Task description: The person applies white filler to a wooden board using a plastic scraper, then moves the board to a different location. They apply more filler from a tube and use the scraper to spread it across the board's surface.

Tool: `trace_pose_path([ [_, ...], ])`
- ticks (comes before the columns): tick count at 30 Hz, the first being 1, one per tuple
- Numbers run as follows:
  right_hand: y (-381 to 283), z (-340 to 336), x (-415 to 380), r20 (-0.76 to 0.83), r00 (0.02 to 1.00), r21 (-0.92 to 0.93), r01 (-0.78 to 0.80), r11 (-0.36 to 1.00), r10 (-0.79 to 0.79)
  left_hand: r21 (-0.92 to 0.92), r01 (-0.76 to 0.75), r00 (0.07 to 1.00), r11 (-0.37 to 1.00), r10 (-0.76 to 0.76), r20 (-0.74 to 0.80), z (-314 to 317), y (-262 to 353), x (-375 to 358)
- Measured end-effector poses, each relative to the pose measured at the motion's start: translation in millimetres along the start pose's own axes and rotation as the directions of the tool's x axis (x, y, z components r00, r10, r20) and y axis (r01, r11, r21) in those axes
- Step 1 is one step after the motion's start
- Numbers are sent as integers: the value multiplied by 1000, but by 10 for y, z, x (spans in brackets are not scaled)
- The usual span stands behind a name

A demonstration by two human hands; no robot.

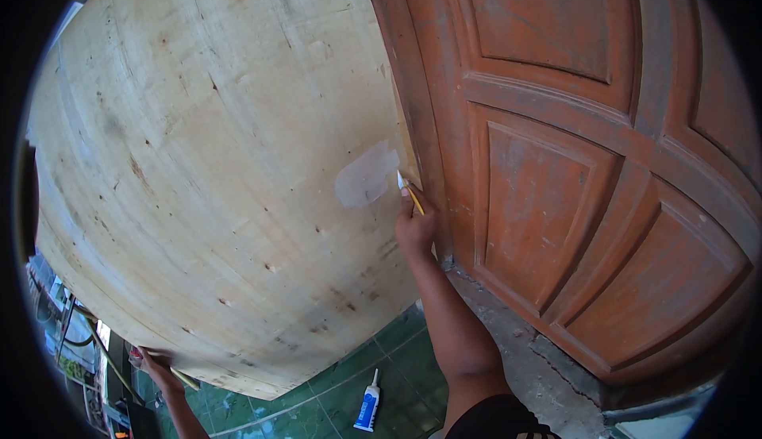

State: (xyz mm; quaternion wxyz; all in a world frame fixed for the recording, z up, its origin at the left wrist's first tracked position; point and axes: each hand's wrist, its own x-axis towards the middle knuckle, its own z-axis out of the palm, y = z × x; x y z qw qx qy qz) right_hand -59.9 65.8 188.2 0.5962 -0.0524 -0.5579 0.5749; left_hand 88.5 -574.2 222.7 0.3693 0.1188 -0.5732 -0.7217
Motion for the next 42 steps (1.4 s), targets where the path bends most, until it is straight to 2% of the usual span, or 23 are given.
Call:
trace_pose_path([
  [3,-15,99,-372,77,983,-149,179,972,-169,-8,-45,989,999,43,-139,245,66,-163],
  [6,-252,186,-841,180,958,-33,233,972,-224,-16,-62,984,998,58,-168,325,6,-171],
  [8,-416,217,-1008,227,943,71,232,970,-243,245,-166,949,955,222,-223,124,-348,20],
  [9,-492,220,-965,231,942,93,227,969,-243,373,-208,922,904,308,-233,185,-331,-25],
  [10,-556,238,-890,233,942,116,221,968,-243,416,-215,898,884,346,-272,280,-410,-148],
  [12,-659,279,-631,177,968,99,165,981,-181,624,-398,728,673,645,-231,559,-494,-448],
  [14,-804,312,-229,31,999,134,30,990,-35,620,-567,698,542,716,13,964,-560,-939],
  [15,-825,333,-40,-16,999,125,53,991,-52,551,-635,724,542,666,180,1240,-524,-1279],
  [16,-813,325,131,-47,984,35,176,984,-174,480,-685,722,548,599,346,1507,-471,-1633],
  [17,-786,350,268,-66,966,29,254,967,-252,378,-730,679,570,539,498,1734,-437,-1927],
  [19,-748,412,402,-18,951,-34,307,951,-308,230,-866,438,445,450,778,2127,-392,-2263],
  [20,-733,429,439,4,940,-70,340,938,-340,162,-875,354,456,374,858,2377,-363,-2402],
  [21,-750,457,351,89,940,-90,338,937,-330,143,-900,267,411,261,928,2602,-354,-2501],
  [24,-753,501,-80,268,835,-65,514,855,-481,93,-978,108,188,70,992,3169,-607,-2611],
  [26,-802,464,-295,374,772,33,542,840,-513,54,-999,52,9,-140,989,3369,-775,-2568],
  [27,-795,441,-298,388,786,98,484,870,-481,19,-996,39,-82,-247,968,3443,-799,-2561],
  [30,-746,282,124,213,886,58,410,910,-413,-62,-978,-7,-201,-262,965,3453,-656,-2585],
  [31,-747,260,303,126,936,27,329,944,-329,-52,-988,-11,-148,-266,964,3453,-588,-2557],
  [33,-628,306,575,43,928,-26,370,929,-369,-8,-1000,-1,-25,-278,961,3350,-432,-2532],
  [36,-721,419,374,80,894,-91,447,890,-441,315,-904,155,289,-464,872,3358,87,-2457],
  [37,-778,449,213,106,871,-122,489,863,-479,272,-898,185,346,-264,947,3309,61,-2411],
  [40,-896,443,-385,318,861,85,392,916,-397,414,-812,290,412,-330,898,3344,-115,-2357],
  [42,-1075,379,-519,386,907,156,115,981,-168,400,-864,185,306,-546,817,3213,-644,-2375],
])
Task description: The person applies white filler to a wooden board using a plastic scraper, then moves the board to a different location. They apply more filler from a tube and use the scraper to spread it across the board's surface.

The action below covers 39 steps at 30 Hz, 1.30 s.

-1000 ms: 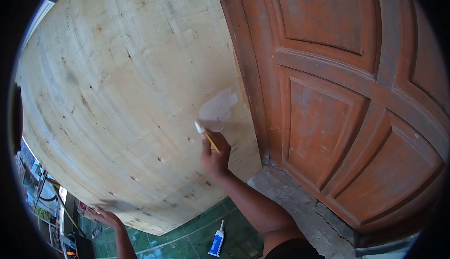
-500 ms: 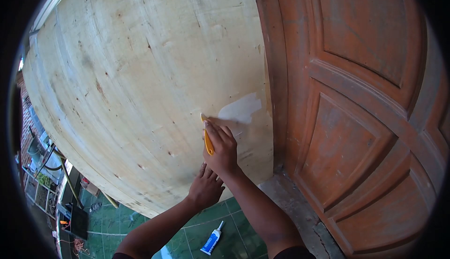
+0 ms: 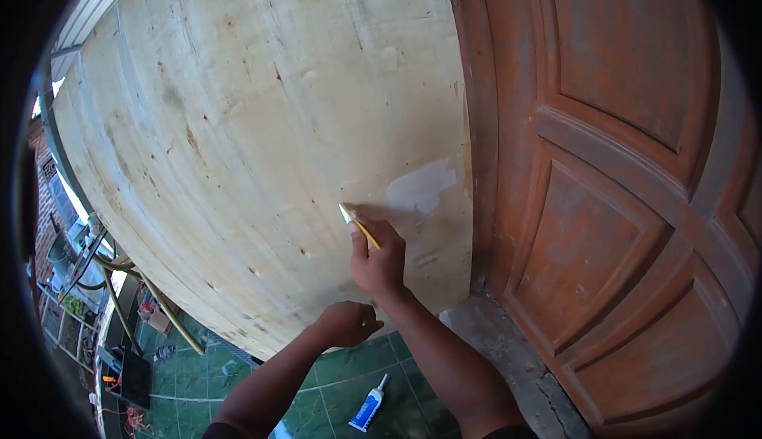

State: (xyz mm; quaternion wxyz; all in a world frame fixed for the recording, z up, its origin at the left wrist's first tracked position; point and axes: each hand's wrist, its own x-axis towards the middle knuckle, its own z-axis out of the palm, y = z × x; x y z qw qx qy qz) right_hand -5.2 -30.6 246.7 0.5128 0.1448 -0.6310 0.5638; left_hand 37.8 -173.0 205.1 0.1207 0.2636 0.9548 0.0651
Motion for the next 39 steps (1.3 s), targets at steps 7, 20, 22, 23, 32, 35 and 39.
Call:
trace_pose_path([
  [7,-310,-545,655,135,807,500,-556,664,574,286,-75,601,955,-186,777,2588,-972,130],
  [20,-328,-1278,612,-73,792,527,-485,698,606,-108,354,833,929,-260,489,3439,-855,-639],
  [22,-301,-1314,608,-61,780,569,-486,664,623,-132,313,872,941,-230,432,3358,-814,-641],
  [23,-288,-1335,602,-53,773,588,-487,646,632,-130,281,887,951,-206,414,3385,-798,-620],
  [32,-37,-1571,565,-35,726,626,-520,581,687,-309,214,955,927,-132,266,3660,-87,130],
  [35,8,-1620,521,-15,737,624,-521,582,675,-362,240,961,901,-168,220,3776,5,489],
  [39,80,-1695,503,17,714,636,-548,544,700,-410,320,942,854,-241,233,3876,-18,656],
])
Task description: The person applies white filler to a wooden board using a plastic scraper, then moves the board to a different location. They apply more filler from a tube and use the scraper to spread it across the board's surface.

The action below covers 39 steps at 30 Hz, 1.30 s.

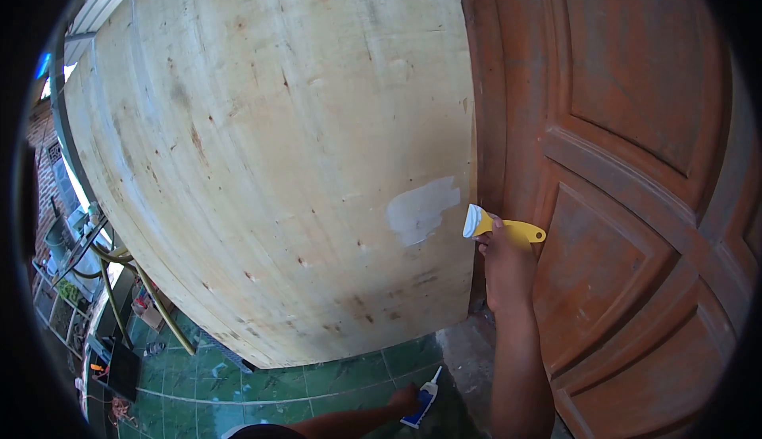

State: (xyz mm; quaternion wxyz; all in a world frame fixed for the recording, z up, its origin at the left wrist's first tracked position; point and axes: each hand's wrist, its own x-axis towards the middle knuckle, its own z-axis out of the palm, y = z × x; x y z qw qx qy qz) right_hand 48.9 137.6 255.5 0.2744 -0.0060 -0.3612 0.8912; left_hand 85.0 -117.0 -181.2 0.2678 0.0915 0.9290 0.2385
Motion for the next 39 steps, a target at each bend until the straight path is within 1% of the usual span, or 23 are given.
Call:
trace_pose_path([
  [1,-1,-20,23,2,1000,12,0,1000,0,9,15,1000,1000,-15,-10,-58,43,-27],
  [4,-7,-89,71,2,1000,29,-5,1000,5,48,-6,1000,999,6,9,-154,136,-325],
  [7,-101,-77,48,19,1000,25,1,1000,-2,161,-48,996,986,60,-68,27,78,-443],
  [10,-154,-151,77,11,1000,28,18,999,-18,131,18,1000,991,-15,-24,98,84,-403],
  [13,-228,-218,87,14,999,40,40,998,-40,106,66,994,992,-55,-96,107,52,-337],
  [16,-266,-297,116,1,999,35,54,998,-54,41,221,974,974,-218,-65,-88,120,-268],
  [19,-282,-350,134,-20,998,20,63,998,-62,14,261,963,965,-259,-75,-163,60,-188],
  [22,-256,-331,152,-21,998,17,62,998,-62,38,231,971,972,-228,-74,-128,-65,-103],
  [25,-185,-252,163,-20,999,12,38,999,-38,-19,131,971,991,-132,-200,-142,-132,-94],
  [28,-58,-158,173,-11,1000,-1,10,1000,-10,-97,67,972,993,-87,-220,-266,-296,62],
  [31,59,-73,170,23,999,-34,25,999,-24,-15,-10,954,1000,5,-299,-544,-269,104],
  [32,125,-56,189,41,999,-32,37,999,-36,30,-49,949,998,56,-311,-695,-200,111],
  [34,220,15,190,61,996,-99,69,993,-63,119,-120,933,986,153,-326,-1116,83,52],
  [35,279,63,186,72,995,-132,83,988,-74,144,-239,917,960,272,-292,-1438,314,-65],
  [36,360,128,191,62,992,-178,116,977,-107,164,-354,886,921,387,-255,-1808,593,-232],
  [38,510,256,190,58,986,-243,164,956,-154,353,-509,749,785,606,-268,-2462,1082,-503],
  [39,563,330,181,58,982,-276,189,942,-180,372,-533,692,760,644,-326,-2765,1337,-685],
])
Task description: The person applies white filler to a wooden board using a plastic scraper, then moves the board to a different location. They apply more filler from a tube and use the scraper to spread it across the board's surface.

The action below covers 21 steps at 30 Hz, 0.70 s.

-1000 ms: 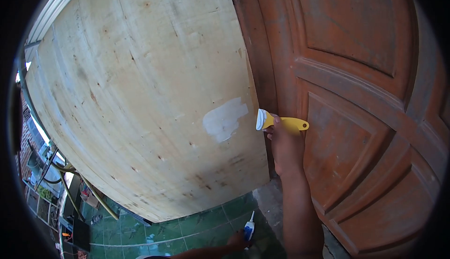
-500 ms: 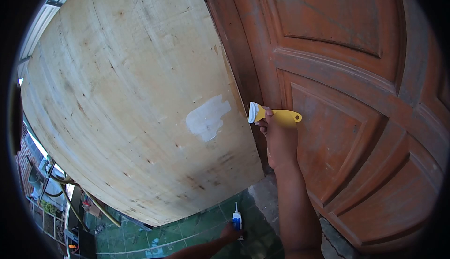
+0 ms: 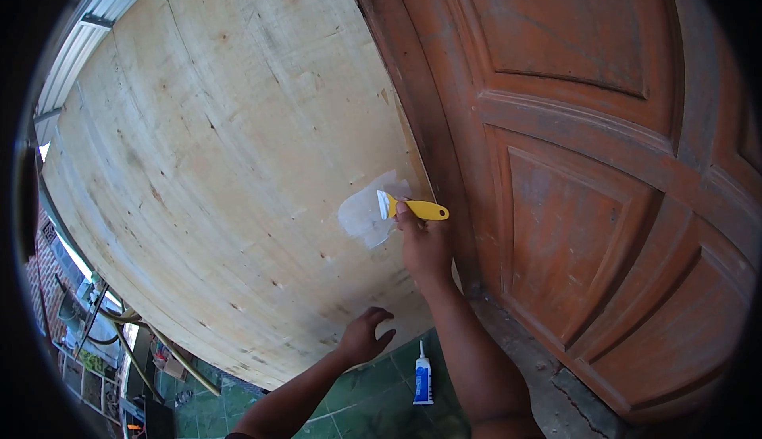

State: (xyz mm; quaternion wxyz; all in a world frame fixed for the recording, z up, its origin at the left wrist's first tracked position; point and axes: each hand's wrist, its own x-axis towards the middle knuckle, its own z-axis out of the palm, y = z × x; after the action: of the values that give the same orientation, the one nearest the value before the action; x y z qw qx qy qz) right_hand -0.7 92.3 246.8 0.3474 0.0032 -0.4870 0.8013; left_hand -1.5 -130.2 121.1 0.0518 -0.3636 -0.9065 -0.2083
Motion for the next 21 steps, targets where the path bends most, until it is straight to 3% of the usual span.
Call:
trace_pose_path([
  [4,64,307,-32,29,973,-125,232,965,-230,15,-128,923,992,125,-364,-1075,585,59],
  [7,107,537,-11,-62,885,-124,453,883,-462,-92,-171,870,981,106,-482,-1423,689,-51],
  [10,139,626,24,-39,737,-311,633,709,-675,-67,-224,808,972,147,-570,-1584,664,-160],
  [16,301,763,20,122,551,-594,707,384,-826,32,-310,697,950,250,-672,-1897,566,-335],
  [21,450,962,-97,163,534,-651,690,316,-829,11,-331,619,944,226,-752,-2056,460,-414],
])
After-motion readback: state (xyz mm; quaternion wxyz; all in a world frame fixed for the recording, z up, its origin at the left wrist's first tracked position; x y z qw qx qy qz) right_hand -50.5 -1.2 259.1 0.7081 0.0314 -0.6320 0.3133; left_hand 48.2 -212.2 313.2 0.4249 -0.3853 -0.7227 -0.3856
